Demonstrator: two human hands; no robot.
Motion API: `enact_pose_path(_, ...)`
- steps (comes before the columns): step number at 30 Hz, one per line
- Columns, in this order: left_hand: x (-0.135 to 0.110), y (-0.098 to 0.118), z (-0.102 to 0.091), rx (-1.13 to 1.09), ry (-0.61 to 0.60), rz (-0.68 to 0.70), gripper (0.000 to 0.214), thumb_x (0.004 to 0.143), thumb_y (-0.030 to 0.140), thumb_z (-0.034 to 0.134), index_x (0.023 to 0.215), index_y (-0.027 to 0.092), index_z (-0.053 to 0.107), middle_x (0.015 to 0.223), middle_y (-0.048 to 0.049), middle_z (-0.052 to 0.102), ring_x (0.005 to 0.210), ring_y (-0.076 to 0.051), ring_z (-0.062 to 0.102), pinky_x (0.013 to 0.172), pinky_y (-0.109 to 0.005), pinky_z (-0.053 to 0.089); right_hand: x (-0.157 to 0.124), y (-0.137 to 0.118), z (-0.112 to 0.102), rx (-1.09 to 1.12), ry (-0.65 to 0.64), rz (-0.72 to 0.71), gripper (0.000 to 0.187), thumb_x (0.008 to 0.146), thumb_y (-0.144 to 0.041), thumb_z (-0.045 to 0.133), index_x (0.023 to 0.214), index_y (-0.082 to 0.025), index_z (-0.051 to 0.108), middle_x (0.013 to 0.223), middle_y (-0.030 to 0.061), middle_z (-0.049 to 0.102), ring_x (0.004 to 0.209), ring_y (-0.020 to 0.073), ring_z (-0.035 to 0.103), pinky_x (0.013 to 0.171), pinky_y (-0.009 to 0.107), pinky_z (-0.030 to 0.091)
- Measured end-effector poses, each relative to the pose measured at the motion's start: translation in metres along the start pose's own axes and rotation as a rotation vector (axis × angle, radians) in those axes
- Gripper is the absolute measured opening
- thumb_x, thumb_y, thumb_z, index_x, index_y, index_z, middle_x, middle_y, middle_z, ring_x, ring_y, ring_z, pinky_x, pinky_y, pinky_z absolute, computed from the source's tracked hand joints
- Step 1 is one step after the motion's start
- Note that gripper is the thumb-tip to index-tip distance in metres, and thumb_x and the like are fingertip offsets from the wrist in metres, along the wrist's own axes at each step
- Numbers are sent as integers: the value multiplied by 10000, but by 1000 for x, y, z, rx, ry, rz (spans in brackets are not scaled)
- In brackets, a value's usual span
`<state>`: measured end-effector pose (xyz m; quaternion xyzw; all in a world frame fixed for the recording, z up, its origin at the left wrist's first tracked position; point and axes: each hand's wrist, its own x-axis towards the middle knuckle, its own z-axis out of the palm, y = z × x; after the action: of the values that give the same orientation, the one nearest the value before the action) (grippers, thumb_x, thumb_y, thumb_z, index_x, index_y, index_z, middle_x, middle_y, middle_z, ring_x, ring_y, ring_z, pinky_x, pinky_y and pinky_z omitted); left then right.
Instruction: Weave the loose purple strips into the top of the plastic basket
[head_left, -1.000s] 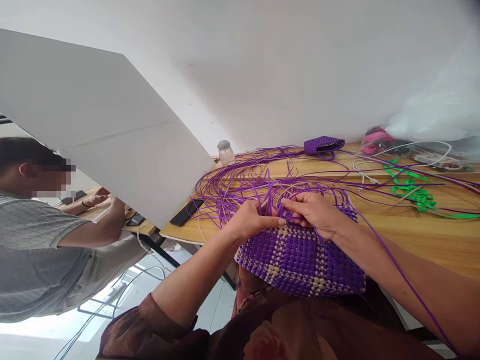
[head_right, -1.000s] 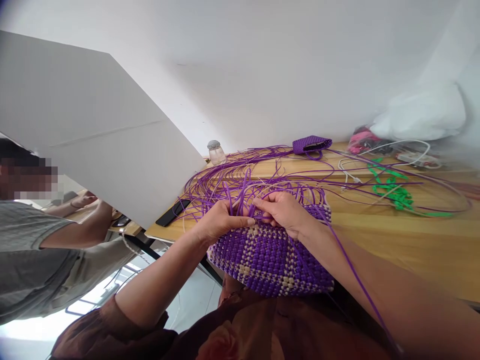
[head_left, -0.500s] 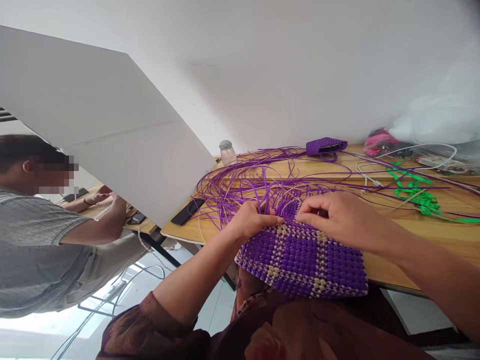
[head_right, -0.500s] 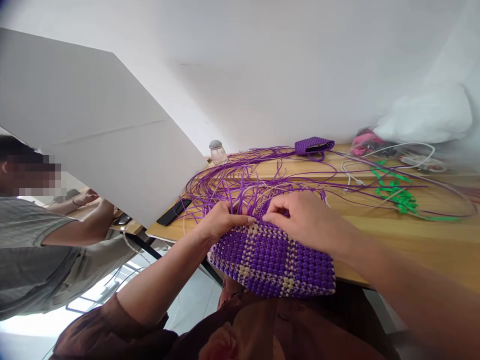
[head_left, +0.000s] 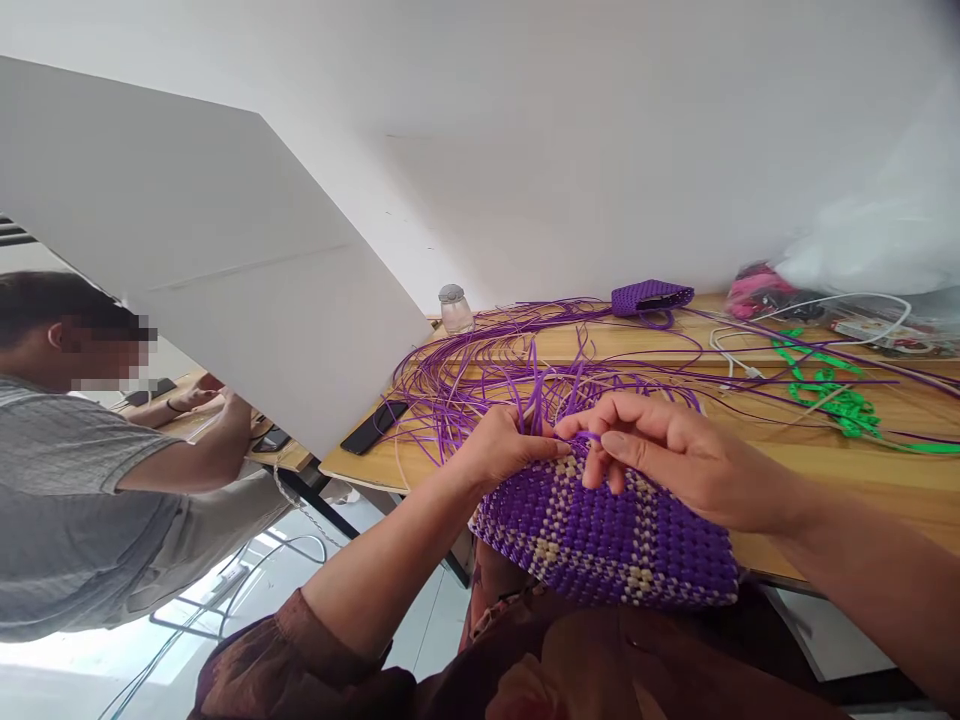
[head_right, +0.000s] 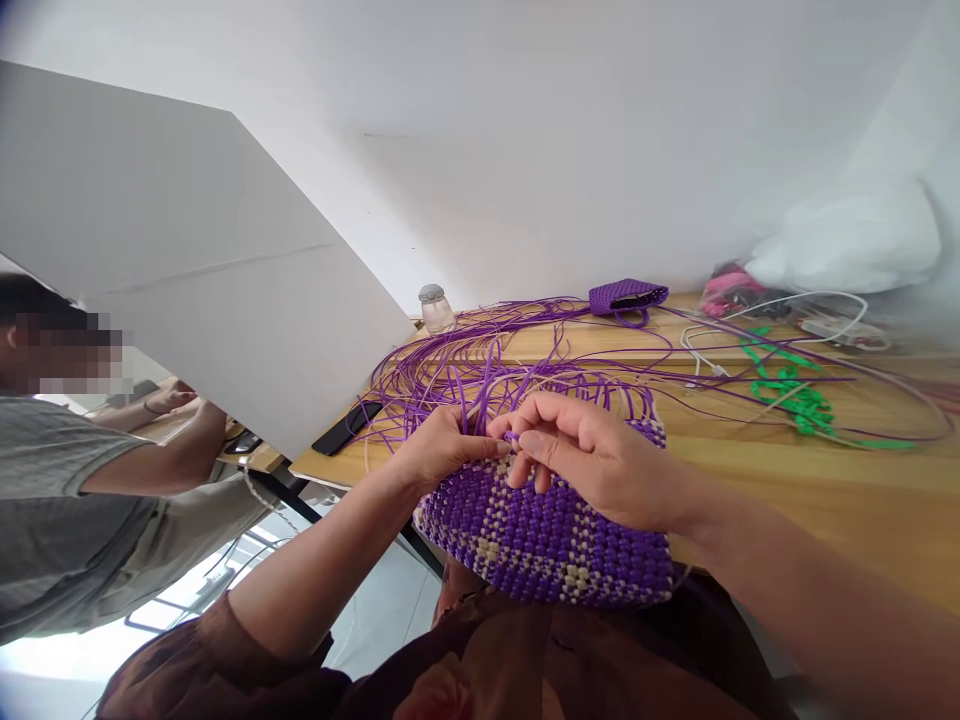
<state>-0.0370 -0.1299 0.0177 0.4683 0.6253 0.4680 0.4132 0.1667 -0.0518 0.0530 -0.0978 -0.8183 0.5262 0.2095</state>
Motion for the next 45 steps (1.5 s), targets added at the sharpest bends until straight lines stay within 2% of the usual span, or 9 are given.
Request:
enact_pose_path(4, -1, 0, 1, -24, 28, -22, 329, 587, 328, 842, 702, 147, 592, 628, 42, 560, 550, -79, 461, 569, -248, 348, 1, 7, 1, -44, 130, 25, 240, 978, -434, 544, 928, -205, 595, 798, 28, 706, 673, 127, 625, 642, 259, 528)
enact_pose_path(8, -2, 1, 2, -24, 23, -12, 345, 594, 336, 840, 697, 152, 567, 632, 45, 543, 550, -75, 442, 559, -244, 338, 10, 22, 1, -103, 115, 170, 221, 967, -419, 547, 900, -212, 585, 688, -3, 690, 597, 123, 623, 578, 247, 519)
enact_pose_path(11, -3, 2, 2, -31, 4, 24, 357, 597, 346, 843, 714, 150, 570, 655, 41, 547, 564, -76, 448, 564, -242, 346, 20, 29, 4, -206, 153, 191, 189, 958, -378, 544, 889, -215, 611, 623, -24, 670, 526, 112, 595, 532, 237, 479)
enact_pose_path(16, -3, 4, 2, 21, -3, 70, 350, 622, 358, 833, 704, 153, 562, 638, 47, 517, 559, -75, 425, 542, -239, 323, 26, 29, 9, -431, 261, 115, 168, 935, -344, 567, 862, -226, 662, 575, -40, 631, 505, 115, 572, 534, 251, 414)
enact_pose_path(23, -1, 5, 3, 27, -14, 79, 398, 619, 425, 839, 677, 155, 553, 626, 44, 511, 551, -74, 411, 529, -240, 304, 24, 20, 12, -690, 232, 50, 131, 927, -171, 504, 1007, -215, 598, 806, 5, 729, 709, 156, 640, 636, 273, 390)
enact_pose_path(30, 3, 5, 3, 34, -14, 124, 284, 636, 326, 798, 693, 151, 582, 627, 52, 526, 564, -74, 427, 563, -232, 327, 33, 10, 13, -797, 222, 11, 129, 942, -184, 503, 992, -217, 617, 865, 13, 719, 767, 169, 639, 685, 288, 398)
enact_pose_path(38, 8, 2, 5, -40, -50, 210, 156, 658, 205, 699, 781, 141, 627, 673, 49, 527, 623, -88, 465, 629, -235, 361, 37, 11, 20, -978, 285, -255, 121, 916, -184, 554, 876, -188, 668, 912, 72, 619, 838, 205, 572, 771, 348, 450)
enact_pose_path(42, 9, 5, 4, 16, 1, 170, 165, 648, 238, 721, 688, 147, 589, 625, 49, 507, 580, -78, 433, 581, -233, 326, 43, -3, 21, -952, 432, -388, 143, 868, -221, 611, 740, -181, 661, 924, 108, 631, 987, 279, 532, 939, 452, 425)
enact_pose_path(45, 11, 4, 3, 39, 30, 102, 239, 614, 278, 775, 655, 155, 575, 607, 43, 535, 557, -83, 449, 568, -241, 337, 46, -27, 6, -668, 388, -268, 217, 844, -317, 646, 657, -207, 650, 876, 88, 663, 985, 285, 573, 935, 472, 442)
